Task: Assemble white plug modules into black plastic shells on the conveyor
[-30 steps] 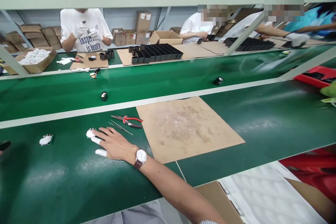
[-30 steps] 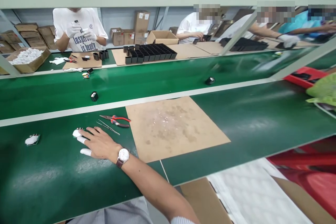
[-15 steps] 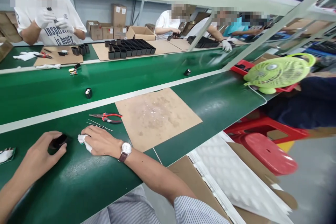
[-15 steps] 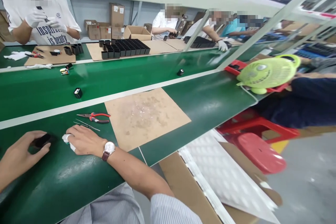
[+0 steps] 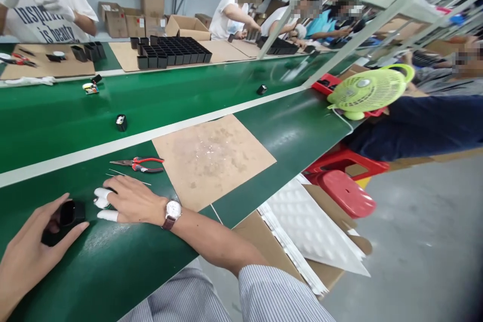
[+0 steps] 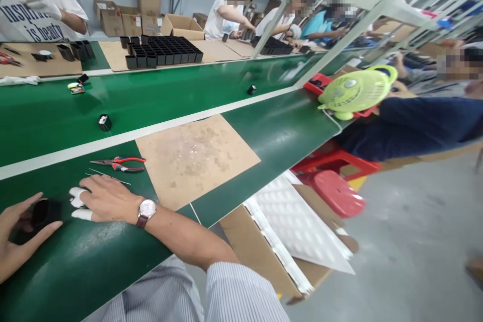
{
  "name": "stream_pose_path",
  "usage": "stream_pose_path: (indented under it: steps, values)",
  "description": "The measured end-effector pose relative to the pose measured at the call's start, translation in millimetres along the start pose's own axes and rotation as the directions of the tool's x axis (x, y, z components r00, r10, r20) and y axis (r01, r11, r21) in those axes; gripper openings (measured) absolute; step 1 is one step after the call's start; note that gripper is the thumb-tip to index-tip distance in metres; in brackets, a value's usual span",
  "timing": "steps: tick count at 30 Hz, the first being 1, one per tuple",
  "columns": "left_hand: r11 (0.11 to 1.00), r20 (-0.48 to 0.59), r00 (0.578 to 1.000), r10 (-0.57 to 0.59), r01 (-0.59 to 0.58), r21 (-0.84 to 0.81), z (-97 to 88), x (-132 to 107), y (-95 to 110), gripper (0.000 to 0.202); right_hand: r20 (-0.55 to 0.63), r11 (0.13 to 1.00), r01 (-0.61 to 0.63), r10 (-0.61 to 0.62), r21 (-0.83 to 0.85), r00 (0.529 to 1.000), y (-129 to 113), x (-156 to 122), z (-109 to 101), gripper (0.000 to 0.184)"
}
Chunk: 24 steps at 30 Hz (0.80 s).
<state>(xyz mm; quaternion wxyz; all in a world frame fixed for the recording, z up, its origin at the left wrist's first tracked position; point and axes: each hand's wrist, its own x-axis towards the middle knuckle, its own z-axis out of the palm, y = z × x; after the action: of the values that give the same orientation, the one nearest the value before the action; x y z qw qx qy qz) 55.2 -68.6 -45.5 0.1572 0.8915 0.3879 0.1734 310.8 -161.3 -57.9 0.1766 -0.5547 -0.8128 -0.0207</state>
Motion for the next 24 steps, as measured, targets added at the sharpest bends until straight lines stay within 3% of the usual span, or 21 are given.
stream_pose_path:
  steps: [4,7,19,24]
  values:
    - [0.999,0.025,0.999,0.044,-0.045,0.013,-0.2,-0.8,5.1,0.071,0.023,0.998,-0.058,0.058,0.024,0.998,0.6,-1.4,2.7,0.042]
    - [0.997,0.012,0.997,0.083,-0.083,0.005,0.0,-2.2,5.8,0.065,-0.022,0.994,-0.057,0.059,0.092,0.998,0.0,-2.1,3.4,0.034]
    - [0.99,0.024,0.993,0.118,-0.116,-0.086,5.7,-10.0,1.8,0.06,-0.171,0.94,-0.077,0.14,0.332,0.975,-10.7,-2.3,6.5,0.036]
    - [0.982,0.003,0.994,0.111,-0.109,-0.157,6.7,-11.0,3.1,0.061,-0.128,0.941,-0.12,0.168,0.317,0.977,-17.5,-4.0,-1.6,0.037]
